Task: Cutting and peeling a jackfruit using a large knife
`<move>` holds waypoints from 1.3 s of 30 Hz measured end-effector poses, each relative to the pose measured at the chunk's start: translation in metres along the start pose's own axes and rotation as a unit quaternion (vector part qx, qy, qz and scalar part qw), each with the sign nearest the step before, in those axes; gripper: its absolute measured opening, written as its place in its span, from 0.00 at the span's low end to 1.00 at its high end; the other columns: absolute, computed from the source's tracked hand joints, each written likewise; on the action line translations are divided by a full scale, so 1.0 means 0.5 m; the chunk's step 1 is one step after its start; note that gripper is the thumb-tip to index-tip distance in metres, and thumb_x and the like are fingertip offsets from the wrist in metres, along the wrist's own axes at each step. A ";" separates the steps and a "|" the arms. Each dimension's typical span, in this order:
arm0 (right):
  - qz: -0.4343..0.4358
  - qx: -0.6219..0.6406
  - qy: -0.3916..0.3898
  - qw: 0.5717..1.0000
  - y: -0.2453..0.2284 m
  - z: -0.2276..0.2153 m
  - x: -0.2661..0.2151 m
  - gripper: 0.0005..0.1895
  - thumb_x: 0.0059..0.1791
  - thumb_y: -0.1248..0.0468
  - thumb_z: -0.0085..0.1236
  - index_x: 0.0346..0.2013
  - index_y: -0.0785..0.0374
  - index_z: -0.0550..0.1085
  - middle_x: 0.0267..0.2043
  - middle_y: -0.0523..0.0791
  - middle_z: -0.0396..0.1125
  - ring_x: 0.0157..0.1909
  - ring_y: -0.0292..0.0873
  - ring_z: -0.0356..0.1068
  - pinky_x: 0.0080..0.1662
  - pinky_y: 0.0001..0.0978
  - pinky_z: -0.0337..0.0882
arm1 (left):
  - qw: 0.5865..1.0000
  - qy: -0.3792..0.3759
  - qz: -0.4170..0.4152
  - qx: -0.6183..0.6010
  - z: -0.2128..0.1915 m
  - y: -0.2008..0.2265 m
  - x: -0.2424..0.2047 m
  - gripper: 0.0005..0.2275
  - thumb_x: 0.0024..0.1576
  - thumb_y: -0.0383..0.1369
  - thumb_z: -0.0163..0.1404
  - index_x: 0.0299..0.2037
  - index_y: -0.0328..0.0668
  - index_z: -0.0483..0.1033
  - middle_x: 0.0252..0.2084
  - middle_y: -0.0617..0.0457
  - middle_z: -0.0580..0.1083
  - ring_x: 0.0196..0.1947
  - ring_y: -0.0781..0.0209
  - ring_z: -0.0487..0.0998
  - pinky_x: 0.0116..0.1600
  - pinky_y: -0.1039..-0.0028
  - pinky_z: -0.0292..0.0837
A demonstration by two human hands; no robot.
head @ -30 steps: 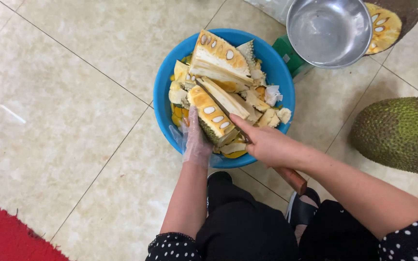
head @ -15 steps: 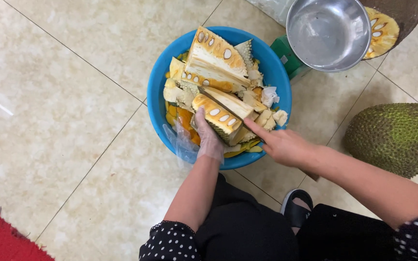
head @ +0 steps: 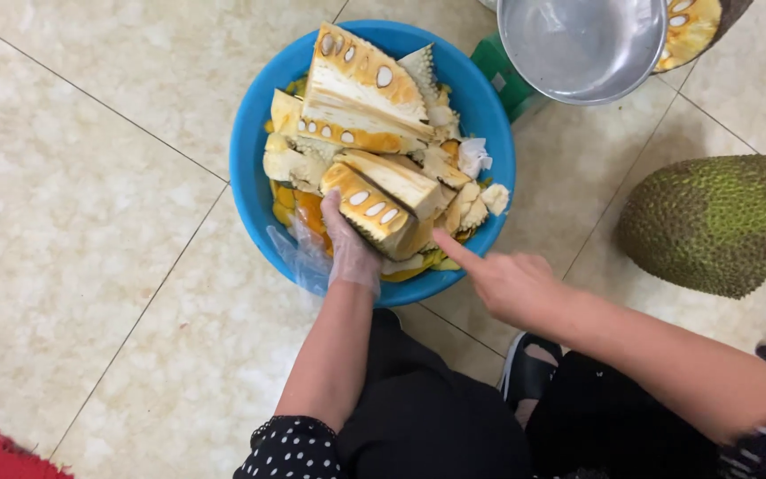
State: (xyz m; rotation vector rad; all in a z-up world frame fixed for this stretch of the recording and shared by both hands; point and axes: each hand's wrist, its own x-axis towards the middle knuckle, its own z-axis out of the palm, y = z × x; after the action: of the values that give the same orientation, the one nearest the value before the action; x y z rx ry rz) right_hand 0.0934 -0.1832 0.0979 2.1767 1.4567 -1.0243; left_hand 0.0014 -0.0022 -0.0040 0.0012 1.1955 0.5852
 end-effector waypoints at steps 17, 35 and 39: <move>-0.008 -0.012 0.032 0.999 -0.012 -0.008 0.055 0.45 0.53 0.66 0.39 0.80 0.28 0.40 0.33 0.50 0.75 0.40 0.60 0.79 0.43 0.53 0.76 | 0.999 0.043 0.004 0.005 -0.019 -0.038 0.009 0.37 0.43 0.52 0.58 0.61 0.37 0.72 0.50 0.37 0.78 0.47 0.42 0.81 0.54 0.54 0.79; 0.186 0.280 -0.049 0.941 0.048 -0.121 -0.152 0.47 0.53 0.62 0.51 0.79 0.14 0.47 0.38 0.47 0.71 0.27 0.47 0.71 0.47 0.32 0.75 | 0.985 -0.143 0.044 -0.088 -0.148 0.037 -0.114 0.35 0.46 0.46 0.43 0.65 0.38 0.72 0.58 0.34 0.76 0.53 0.36 0.77 0.58 0.46 0.74; 0.159 0.216 -0.061 0.961 0.022 -0.133 -0.132 0.45 0.54 0.59 0.45 0.78 0.11 0.44 0.42 0.43 0.72 0.32 0.48 0.74 0.48 0.32 0.70 | 0.975 -0.199 0.049 -0.088 -0.214 0.066 -0.131 0.32 0.47 0.46 0.46 0.64 0.42 0.73 0.56 0.38 0.77 0.53 0.38 0.77 0.59 0.47 0.74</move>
State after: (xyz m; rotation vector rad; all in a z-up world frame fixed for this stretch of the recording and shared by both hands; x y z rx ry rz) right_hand 0.1142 -0.1905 0.1898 2.4783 0.8436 -1.4240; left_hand -0.1214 -0.0342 0.0217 0.0264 0.7556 0.7375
